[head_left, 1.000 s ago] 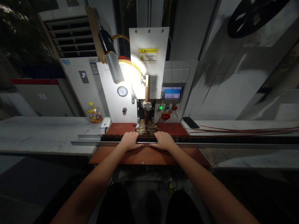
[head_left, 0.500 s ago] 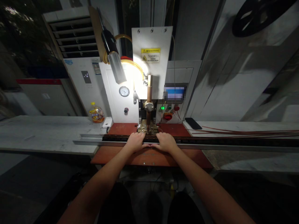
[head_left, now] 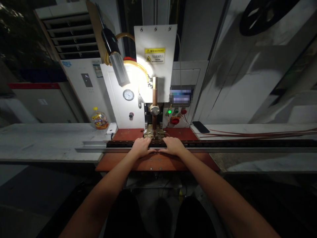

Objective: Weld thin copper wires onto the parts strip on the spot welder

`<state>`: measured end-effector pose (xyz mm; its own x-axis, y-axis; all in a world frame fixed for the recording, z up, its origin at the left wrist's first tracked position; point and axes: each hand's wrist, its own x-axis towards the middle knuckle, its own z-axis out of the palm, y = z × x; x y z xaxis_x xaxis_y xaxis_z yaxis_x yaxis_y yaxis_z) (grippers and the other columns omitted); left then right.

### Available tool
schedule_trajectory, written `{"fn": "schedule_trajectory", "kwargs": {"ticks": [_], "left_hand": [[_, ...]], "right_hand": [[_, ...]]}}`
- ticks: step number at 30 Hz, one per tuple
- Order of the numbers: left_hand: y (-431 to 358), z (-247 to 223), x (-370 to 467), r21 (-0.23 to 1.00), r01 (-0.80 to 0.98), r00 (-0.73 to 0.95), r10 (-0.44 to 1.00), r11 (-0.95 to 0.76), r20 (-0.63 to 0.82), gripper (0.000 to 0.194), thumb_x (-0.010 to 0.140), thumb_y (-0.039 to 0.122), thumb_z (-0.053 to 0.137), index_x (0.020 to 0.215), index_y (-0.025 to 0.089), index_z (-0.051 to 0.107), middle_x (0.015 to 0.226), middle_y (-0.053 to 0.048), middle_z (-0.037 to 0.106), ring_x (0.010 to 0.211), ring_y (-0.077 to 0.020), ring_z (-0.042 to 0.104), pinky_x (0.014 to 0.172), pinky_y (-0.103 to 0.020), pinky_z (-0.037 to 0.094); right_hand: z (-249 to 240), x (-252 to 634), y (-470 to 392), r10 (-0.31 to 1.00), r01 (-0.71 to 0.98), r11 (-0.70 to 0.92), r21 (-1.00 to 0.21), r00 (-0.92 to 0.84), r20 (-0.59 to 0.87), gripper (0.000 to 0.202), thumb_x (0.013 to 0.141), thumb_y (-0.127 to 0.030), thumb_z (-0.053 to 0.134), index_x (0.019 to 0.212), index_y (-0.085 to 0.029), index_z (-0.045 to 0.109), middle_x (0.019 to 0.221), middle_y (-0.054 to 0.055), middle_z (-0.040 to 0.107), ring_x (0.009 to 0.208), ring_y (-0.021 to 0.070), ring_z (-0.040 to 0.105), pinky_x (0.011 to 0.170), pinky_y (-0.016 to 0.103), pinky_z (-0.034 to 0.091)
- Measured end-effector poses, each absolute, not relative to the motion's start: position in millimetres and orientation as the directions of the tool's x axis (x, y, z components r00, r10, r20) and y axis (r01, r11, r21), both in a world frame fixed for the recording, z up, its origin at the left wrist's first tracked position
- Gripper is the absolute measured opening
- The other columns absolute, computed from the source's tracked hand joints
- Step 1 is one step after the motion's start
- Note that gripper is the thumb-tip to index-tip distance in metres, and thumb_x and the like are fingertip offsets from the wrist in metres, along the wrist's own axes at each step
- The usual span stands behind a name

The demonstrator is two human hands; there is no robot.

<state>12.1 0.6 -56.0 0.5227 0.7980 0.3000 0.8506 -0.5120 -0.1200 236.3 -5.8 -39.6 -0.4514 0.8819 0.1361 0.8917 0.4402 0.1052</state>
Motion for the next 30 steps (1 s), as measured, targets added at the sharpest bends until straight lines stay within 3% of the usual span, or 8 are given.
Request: {"fn": "schedule_trajectory", "kwargs": {"ticks": [13,21,30], "left_hand": [[2,-53,-25,-0.153,0.846,0.533,0.8,-0.511,0.274,0.065,0.078,0.077,0.04,0.101,0.019,0.057,0.1,-0.011,0.064,0.093,-0.0279,0.061,0.078,-0.037,0.042],[1,-60,-32,-0.164,0.845,0.534,0.785,-0.51,0.314,0.061,0.08,0.074,0.041,0.101,0.018,0.056,0.098,-0.012,0.062,0.094,-0.0283,0.059,0.079,-0.038,0.039],[0,-53,-30,-0.148,0.845,0.535,0.796,-0.515,0.283,0.065,0.078,0.076,0.041,0.104,0.019,0.056,0.101,-0.012,0.064,0.095,-0.0277,0.059,0.081,-0.038,0.04]], "right_hand": [[-43,240,-2,0.899,0.906,0.402,0.133,-0.418,0.131,0.08,0.071,-0.087,0.035,0.108,-0.018,0.057,0.107,0.016,0.067,0.098,0.0297,0.063,0.081,0.037,0.046],[-52,234,-6,0.874,0.898,0.412,0.156,-0.438,0.21,0.075,0.079,-0.081,0.03,0.107,-0.017,0.056,0.107,0.017,0.065,0.097,0.0289,0.061,0.082,0.037,0.044],[-45,232,-9,0.887,0.902,0.405,0.148,-0.427,0.175,0.076,0.079,-0.081,0.03,0.108,-0.016,0.056,0.109,0.018,0.064,0.099,0.0283,0.061,0.083,0.036,0.044]]}}
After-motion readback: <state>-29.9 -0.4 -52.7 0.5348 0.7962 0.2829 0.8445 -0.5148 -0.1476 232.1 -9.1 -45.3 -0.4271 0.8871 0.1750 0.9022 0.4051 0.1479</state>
